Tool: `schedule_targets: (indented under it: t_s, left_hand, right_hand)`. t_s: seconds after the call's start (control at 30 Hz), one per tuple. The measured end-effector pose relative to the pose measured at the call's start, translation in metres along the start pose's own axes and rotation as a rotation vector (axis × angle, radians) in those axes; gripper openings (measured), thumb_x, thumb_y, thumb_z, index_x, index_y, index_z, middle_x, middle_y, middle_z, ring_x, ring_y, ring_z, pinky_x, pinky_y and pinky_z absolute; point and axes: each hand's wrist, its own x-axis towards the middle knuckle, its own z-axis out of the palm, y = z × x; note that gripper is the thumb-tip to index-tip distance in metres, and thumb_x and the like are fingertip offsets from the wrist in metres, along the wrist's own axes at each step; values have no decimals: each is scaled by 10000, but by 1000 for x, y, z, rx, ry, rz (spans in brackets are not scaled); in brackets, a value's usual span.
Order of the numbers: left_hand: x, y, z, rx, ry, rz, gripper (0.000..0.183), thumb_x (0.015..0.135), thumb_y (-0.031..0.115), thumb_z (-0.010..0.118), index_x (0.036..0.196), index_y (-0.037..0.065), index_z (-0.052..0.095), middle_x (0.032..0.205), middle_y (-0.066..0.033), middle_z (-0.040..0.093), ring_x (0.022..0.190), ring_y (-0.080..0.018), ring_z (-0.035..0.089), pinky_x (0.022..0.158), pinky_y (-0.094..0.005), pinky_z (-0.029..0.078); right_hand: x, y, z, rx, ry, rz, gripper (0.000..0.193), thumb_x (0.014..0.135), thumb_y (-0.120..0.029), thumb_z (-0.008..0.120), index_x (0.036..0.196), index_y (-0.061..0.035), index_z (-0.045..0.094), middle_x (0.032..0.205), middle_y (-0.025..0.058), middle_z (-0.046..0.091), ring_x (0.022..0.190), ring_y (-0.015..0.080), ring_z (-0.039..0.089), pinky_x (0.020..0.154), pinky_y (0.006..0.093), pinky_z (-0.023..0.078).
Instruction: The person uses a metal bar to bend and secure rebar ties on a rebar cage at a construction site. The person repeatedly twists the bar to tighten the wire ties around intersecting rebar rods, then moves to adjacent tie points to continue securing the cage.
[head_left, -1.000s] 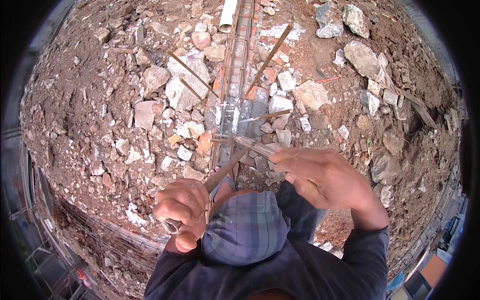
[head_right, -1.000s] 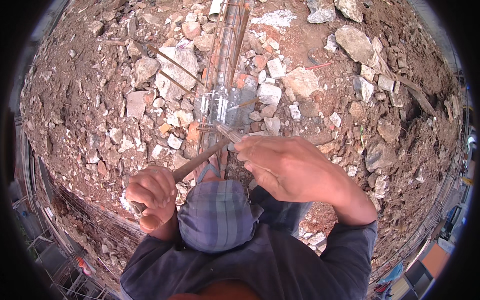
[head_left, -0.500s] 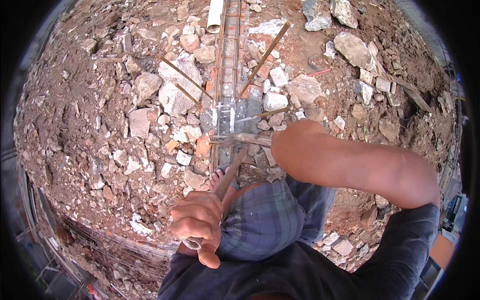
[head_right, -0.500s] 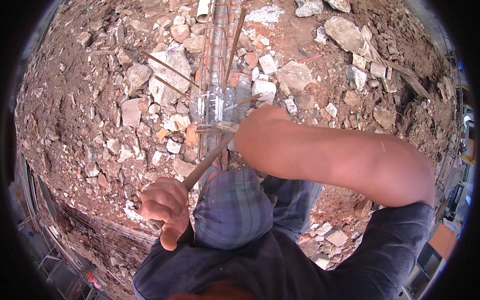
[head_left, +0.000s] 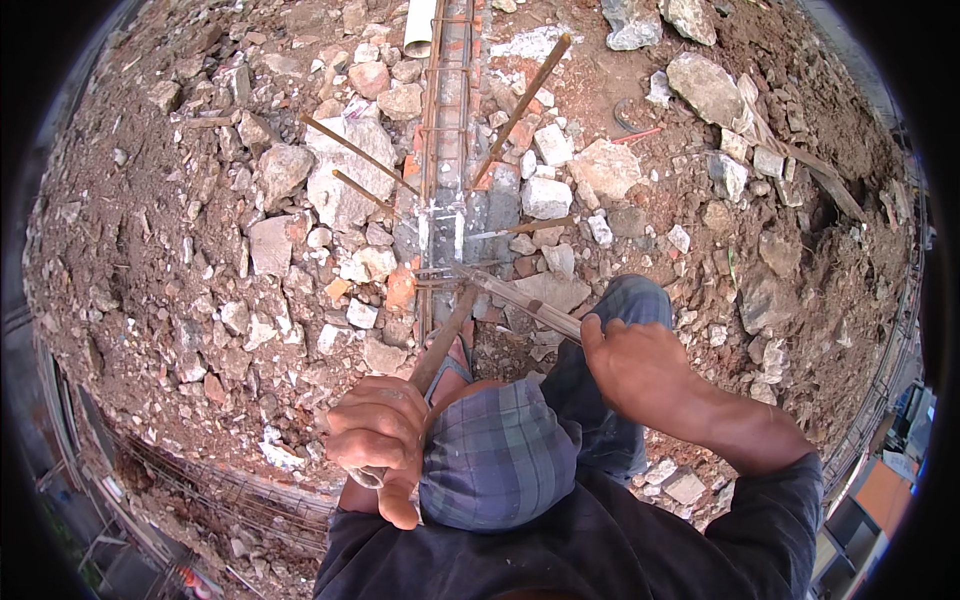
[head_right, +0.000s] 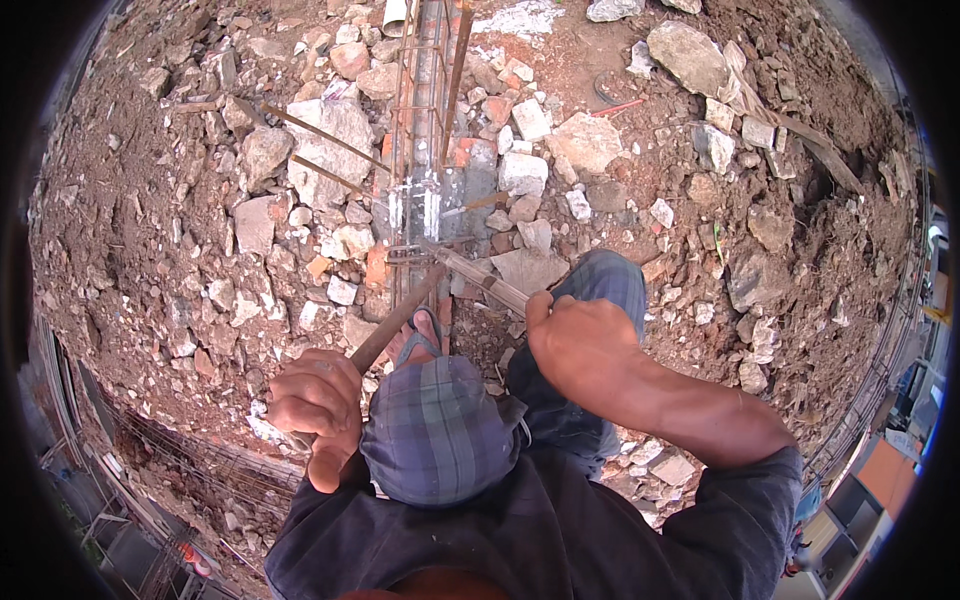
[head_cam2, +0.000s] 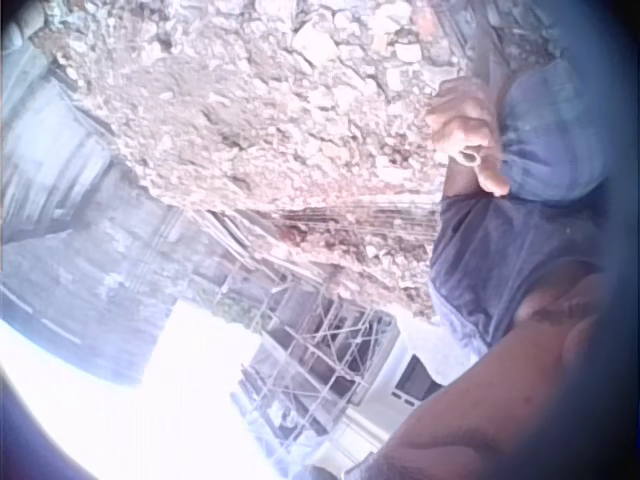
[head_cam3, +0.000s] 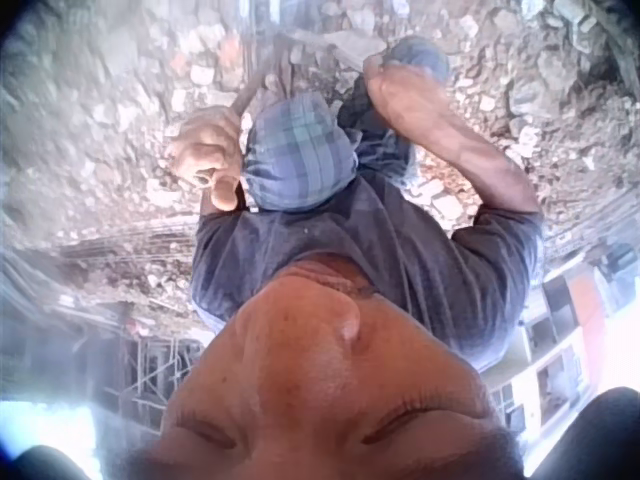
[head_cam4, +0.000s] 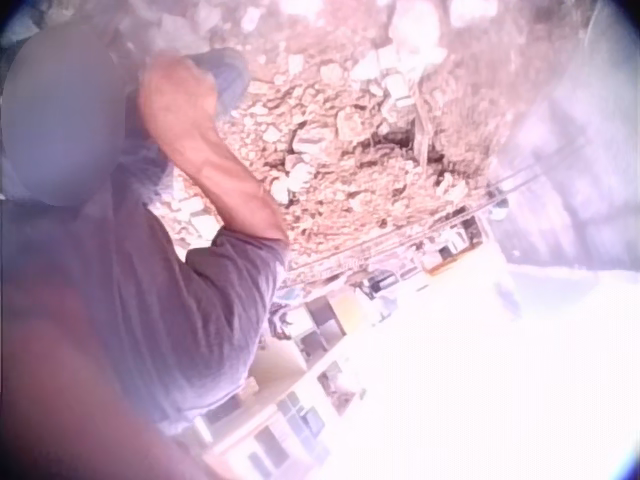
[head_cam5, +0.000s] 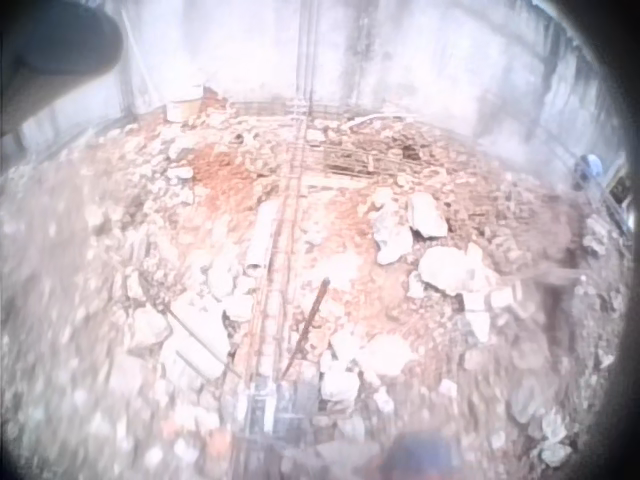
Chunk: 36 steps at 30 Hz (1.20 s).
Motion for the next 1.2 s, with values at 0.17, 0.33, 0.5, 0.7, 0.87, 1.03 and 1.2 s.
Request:
schedule_targets:
  t_s: [0.17,0.33,0.5,0.7,0.87,1.03,1.2]
  left_hand:
    - [8,5,9,-92,-52,-51,608,855,561,821,694,91,470,494,42,450,358,-103,441,342,-257,369]
    - [20,1,27,-45,-87,-159,587,865,554,814,725,90,483,501,41,442,384,-107,464,361,-272,347]
    - [23,8,31,-40,-113,-221,559,874,545,810,741,100,498,517,41,463,402,-118,484,390,-280,383]
    - [18,7,23,-86,-151,-205,551,872,541,813,756,94,512,537,35,490,416,-130,503,401,-284,405]
    - [21,6,21,-104,-135,-169,550,876,536,812,763,86,516,542,35,491,416,-126,501,403,-283,402]
    - [19,4,20,-106,-120,-116,529,899,501,799,760,81,510,539,41,489,405,-114,479,379,-273,373]
    - [22,2,21,-69,-125,-93,565,916,588,733,774,100,486,526,50,445,374,-94,440,350,-263,368]
  right_hand:
    - [21,2,-59,-21,-91,-73,227,828,-82,658,1006,56,687,861,217,744,796,364,753,663,467,599]
    - [50,-5,-106,-226,-293,-157,119,779,-52,703,871,12,742,829,178,747,801,358,753,645,477,591]
    - [47,-25,-101,-291,-201,-225,114,793,-59,719,884,-30,781,861,149,758,831,321,765,693,416,610]
    - [37,-13,-87,-274,-65,-146,92,815,-59,694,852,-31,774,861,145,764,840,324,768,724,416,617]
    - [31,-3,-94,-272,-138,-106,121,802,-54,707,894,-32,783,872,150,765,858,338,765,704,426,612]
    - [34,1,-79,-221,-240,-80,133,827,-58,681,931,6,735,829,166,749,818,359,757,666,447,604]
    - [28,8,-62,-189,-198,-96,322,887,-72,622,1142,122,586,743,189,711,726,356,740,607,460,581]
